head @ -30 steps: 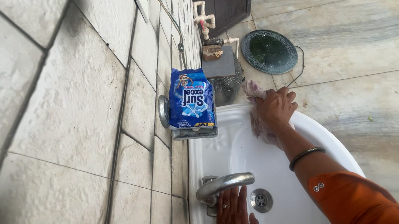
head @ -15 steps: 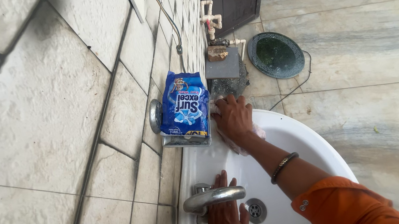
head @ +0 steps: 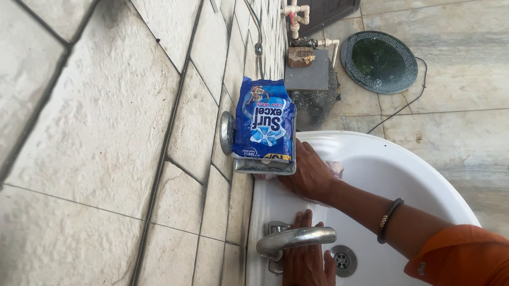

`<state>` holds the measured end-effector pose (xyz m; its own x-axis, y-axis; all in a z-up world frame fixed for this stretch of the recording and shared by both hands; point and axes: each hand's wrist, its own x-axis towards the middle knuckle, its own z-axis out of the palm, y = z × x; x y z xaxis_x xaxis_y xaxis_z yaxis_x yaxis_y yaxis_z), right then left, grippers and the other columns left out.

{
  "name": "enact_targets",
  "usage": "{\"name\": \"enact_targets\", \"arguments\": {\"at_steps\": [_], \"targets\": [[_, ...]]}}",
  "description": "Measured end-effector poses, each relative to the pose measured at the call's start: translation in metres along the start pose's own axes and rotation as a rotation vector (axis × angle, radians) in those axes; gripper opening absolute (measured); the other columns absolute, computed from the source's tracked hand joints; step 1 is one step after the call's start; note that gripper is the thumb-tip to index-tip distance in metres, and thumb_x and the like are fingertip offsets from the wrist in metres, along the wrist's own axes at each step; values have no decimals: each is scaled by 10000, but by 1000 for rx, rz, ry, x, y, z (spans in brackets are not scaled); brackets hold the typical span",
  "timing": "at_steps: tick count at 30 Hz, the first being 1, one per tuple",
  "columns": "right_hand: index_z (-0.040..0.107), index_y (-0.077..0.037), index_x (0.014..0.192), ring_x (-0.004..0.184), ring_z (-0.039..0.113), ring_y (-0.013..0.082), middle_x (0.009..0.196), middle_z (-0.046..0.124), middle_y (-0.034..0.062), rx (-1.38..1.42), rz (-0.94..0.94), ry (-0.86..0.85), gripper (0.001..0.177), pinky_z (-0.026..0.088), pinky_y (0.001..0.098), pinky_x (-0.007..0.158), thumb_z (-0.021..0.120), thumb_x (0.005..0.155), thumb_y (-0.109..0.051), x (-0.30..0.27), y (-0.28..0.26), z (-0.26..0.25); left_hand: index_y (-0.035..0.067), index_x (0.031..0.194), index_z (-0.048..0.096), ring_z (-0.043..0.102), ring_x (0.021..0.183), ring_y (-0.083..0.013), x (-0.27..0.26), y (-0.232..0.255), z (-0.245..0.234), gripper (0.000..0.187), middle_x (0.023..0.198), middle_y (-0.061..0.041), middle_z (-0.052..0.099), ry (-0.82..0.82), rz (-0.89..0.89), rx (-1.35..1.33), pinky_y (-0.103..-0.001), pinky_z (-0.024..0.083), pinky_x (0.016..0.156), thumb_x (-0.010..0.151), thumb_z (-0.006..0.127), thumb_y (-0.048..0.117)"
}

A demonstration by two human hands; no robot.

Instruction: The person wipes the interior and exterior of a white ceramic sink and its faucet with a cloth, and then cleans a small metal wall-mounted fixture.

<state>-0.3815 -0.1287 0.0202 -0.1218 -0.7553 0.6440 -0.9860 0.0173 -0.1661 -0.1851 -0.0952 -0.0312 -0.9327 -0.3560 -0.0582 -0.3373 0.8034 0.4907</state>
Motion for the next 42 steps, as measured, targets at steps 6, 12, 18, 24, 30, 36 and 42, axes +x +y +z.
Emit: {"name": "enact_targets", "arguments": {"at_steps": [6, 12, 18, 24, 30, 36, 42], "targets": [[696, -137, 1180, 1086, 542, 277, 1151, 639, 81, -66, 143, -588, 271, 462, 455, 955, 709, 944, -270, 7, 9, -23, 11, 1471, 395, 113, 1556, -346, -3, 2, -2, 628, 1658, -210, 168, -3, 13, 17, -547, 83, 1248, 916, 616, 204], [725, -154, 1143, 1052, 541, 266, 1238, 659, 82, 298, -21, -534, 370, 462, 441, 886, 765, 775, -158, -25, -9, -35, 2, 1467, 402, 214, 1527, -361, -3, 4, -6, 585, 1593, -242, 313, -81, -29, 27, -551, 118, 1245, 970, 538, 280], [675, -167, 1246, 1101, 528, 250, 1245, 626, 58, -52, 450, -573, 402, 480, 437, 926, 743, 851, -183, -13, -30, -10, -23, 1435, 430, 406, 1382, -408, -5, 8, -6, 599, 1452, -285, 438, 93, 5, 66, -564, 279, 1134, 964, 578, 317], [704, -176, 1179, 1028, 559, 264, 1274, 626, 9, 277, 227, -633, 417, 490, 400, 963, 785, 774, -234, -45, -20, -40, 60, 1250, 590, 626, 1088, -318, -23, 45, -36, 344, 1191, -151, 621, 125, 71, -129, -488, 495, 920, 938, 638, 195], [743, -182, 1173, 1097, 595, 280, 1229, 649, 44, 337, 312, -527, 426, 487, 434, 993, 802, 755, -241, -48, -20, -23, 72, 1108, 647, 699, 812, -290, -36, 142, -117, 134, 957, -109, 673, 494, 515, -199, -417, 549, 686, 993, 651, 139], [707, -182, 1172, 1112, 577, 315, 1238, 628, 62, 294, 378, -371, 536, 508, 463, 956, 875, 710, -395, -62, -18, -14, 54, 1154, 639, 674, 986, -327, 73, 122, -232, 207, 1087, -136, 671, 773, 152, 28, -432, 581, 767, 979, 597, 155], [703, -274, 1167, 1066, 569, 264, 1272, 608, -42, 265, 595, -633, 530, 541, 421, 905, 874, 705, -468, -42, -46, -38, 214, 1306, 643, 423, 1385, -311, 183, 83, -278, 378, 1363, -56, 612, 295, 17, 430, -496, 424, 1110, 934, 648, 282]]}}
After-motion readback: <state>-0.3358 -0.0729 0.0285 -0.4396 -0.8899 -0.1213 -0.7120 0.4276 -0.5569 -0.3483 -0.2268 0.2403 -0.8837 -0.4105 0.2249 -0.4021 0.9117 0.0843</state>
